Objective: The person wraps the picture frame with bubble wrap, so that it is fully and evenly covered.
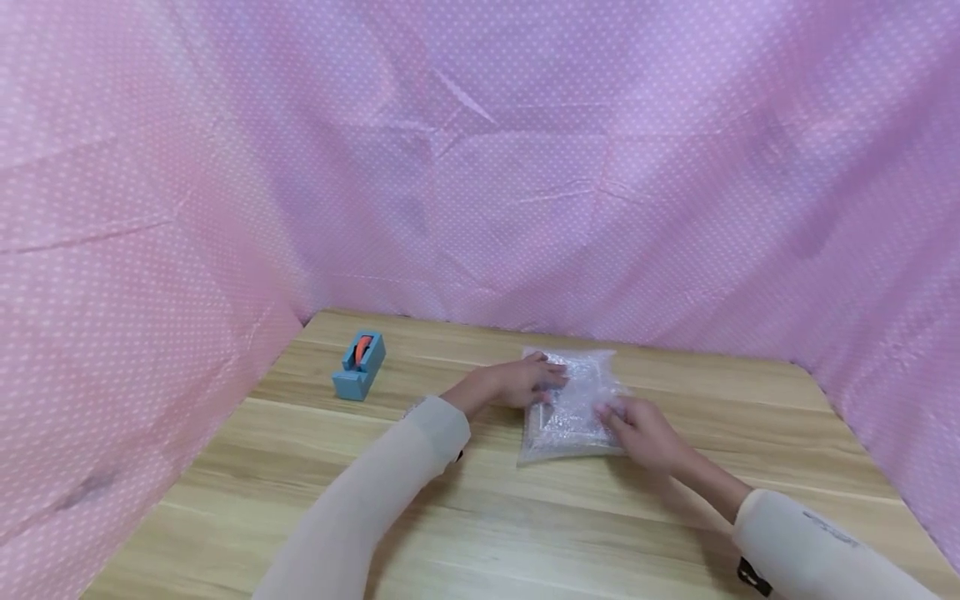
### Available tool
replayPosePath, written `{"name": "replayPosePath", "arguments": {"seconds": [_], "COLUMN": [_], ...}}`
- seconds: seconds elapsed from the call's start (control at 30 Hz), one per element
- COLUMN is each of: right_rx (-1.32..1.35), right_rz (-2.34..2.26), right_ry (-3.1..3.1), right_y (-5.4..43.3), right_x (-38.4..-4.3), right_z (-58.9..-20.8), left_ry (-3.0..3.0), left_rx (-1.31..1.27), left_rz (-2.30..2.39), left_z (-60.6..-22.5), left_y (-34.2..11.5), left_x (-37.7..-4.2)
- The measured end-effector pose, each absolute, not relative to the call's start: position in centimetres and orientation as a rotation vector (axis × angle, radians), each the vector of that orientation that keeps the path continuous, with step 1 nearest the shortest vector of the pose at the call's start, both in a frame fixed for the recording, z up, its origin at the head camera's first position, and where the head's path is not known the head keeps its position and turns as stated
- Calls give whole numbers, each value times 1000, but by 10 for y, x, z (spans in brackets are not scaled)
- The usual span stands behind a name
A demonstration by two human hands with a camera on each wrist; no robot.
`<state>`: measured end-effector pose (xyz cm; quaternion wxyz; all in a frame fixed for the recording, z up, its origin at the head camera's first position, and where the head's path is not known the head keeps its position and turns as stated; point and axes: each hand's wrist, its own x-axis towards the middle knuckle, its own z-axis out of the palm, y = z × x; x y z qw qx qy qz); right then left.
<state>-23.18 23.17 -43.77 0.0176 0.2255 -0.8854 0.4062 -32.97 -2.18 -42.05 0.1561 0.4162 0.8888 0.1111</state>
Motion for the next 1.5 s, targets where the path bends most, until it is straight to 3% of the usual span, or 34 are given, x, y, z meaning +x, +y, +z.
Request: {"name": "replayPosePath", "arguments": {"seconds": [0.33, 0.63, 1.0, 1.3, 1.5], "right_rx": [-180, -352, -242, 377, 419], "right_rz": [1668, 1681, 1832, 864, 814], "right_ry": [-2792, -2813, -2905, -2850, -2857], "right_y": [217, 212, 225, 236, 241], "right_x": [-234, -240, -244, -253, -263], "right_z": [-435, -434, -424, -426, -435], "left_ry": [2555, 2448, 2427, 2385, 2355], "left_rx": [1217, 1177, 1182, 1154, 1151], "left_rz": [329, 395, 331, 349, 366], "left_z": [-429, -430, -423, -416, -415], "left_y": [-20, -32, -34, -32, -35], "left_x": [-329, -314, -319, -321, -321]}}
